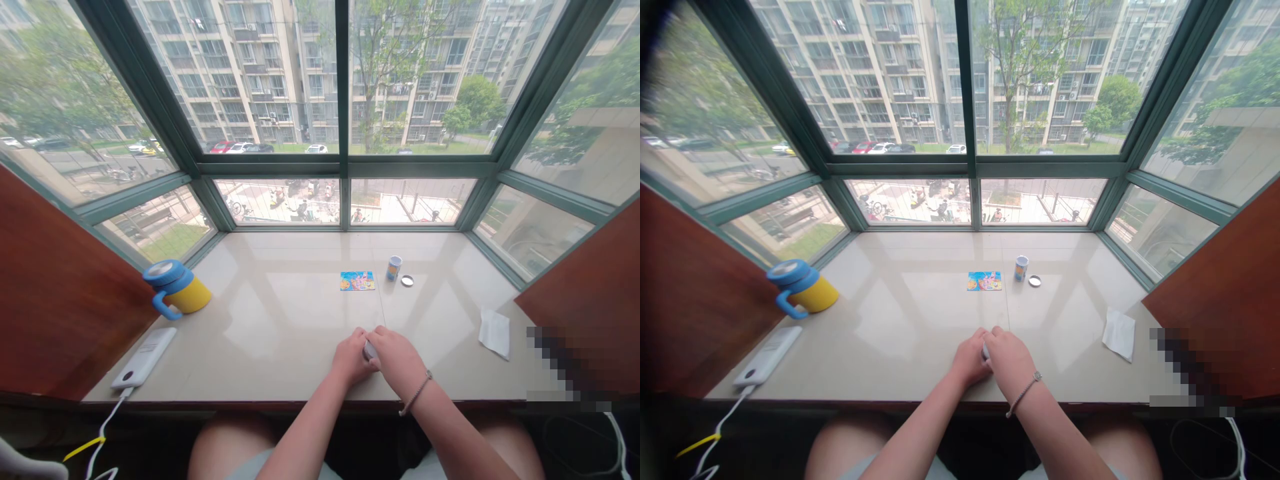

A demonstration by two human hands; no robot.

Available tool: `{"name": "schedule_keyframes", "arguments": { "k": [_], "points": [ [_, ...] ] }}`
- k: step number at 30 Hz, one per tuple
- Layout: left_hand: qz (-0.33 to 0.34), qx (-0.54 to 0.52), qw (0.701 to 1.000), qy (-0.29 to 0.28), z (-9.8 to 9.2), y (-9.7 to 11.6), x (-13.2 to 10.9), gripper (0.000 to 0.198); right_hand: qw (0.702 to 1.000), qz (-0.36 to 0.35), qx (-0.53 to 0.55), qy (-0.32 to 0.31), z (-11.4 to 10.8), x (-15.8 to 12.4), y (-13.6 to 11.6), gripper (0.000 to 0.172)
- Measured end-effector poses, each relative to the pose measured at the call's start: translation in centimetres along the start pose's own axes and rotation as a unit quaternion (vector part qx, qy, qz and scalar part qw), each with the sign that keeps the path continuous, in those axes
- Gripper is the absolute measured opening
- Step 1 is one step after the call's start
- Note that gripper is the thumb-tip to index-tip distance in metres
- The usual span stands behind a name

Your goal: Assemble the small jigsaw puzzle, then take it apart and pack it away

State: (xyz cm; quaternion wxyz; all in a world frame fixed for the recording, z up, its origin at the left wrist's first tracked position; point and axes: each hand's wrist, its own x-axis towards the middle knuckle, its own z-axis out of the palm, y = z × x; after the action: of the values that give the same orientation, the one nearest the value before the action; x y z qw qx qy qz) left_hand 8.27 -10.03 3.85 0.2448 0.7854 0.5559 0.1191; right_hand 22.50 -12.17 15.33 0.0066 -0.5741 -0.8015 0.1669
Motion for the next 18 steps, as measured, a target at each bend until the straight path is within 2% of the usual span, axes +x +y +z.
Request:
{"name": "schedule_keyframes", "arguments": {
  "k": [3,7,12,15,18],
  "points": [
    [0.005,0.004,1.000,0.001,-0.1,0.0,-0.1,0.040,1.000,0.009,-0.012,-0.018,-0.2,0.2,-0.2,0.031],
    [0.029,-0.002,1.000,-0.009,-0.4,0.0,-0.1,0.042,0.999,-0.018,0.021,-0.032,-1.0,-0.2,0.9,0.032],
    [0.070,-0.065,0.995,0.004,-0.8,0.3,-0.8,0.037,0.994,-0.027,0.109,-0.003,-1.0,-2.4,3.0,0.040],
    [0.086,-0.156,0.984,-0.009,-0.9,0.3,-2.6,0.042,0.979,-0.033,0.196,0.032,-0.1,-4.5,4.1,0.042],
    [0.056,-0.279,0.957,-0.064,-1.1,0.0,-5.8,0.050,0.946,-0.029,0.323,0.031,1.6,-6.7,4.7,0.042]
  ]
}}
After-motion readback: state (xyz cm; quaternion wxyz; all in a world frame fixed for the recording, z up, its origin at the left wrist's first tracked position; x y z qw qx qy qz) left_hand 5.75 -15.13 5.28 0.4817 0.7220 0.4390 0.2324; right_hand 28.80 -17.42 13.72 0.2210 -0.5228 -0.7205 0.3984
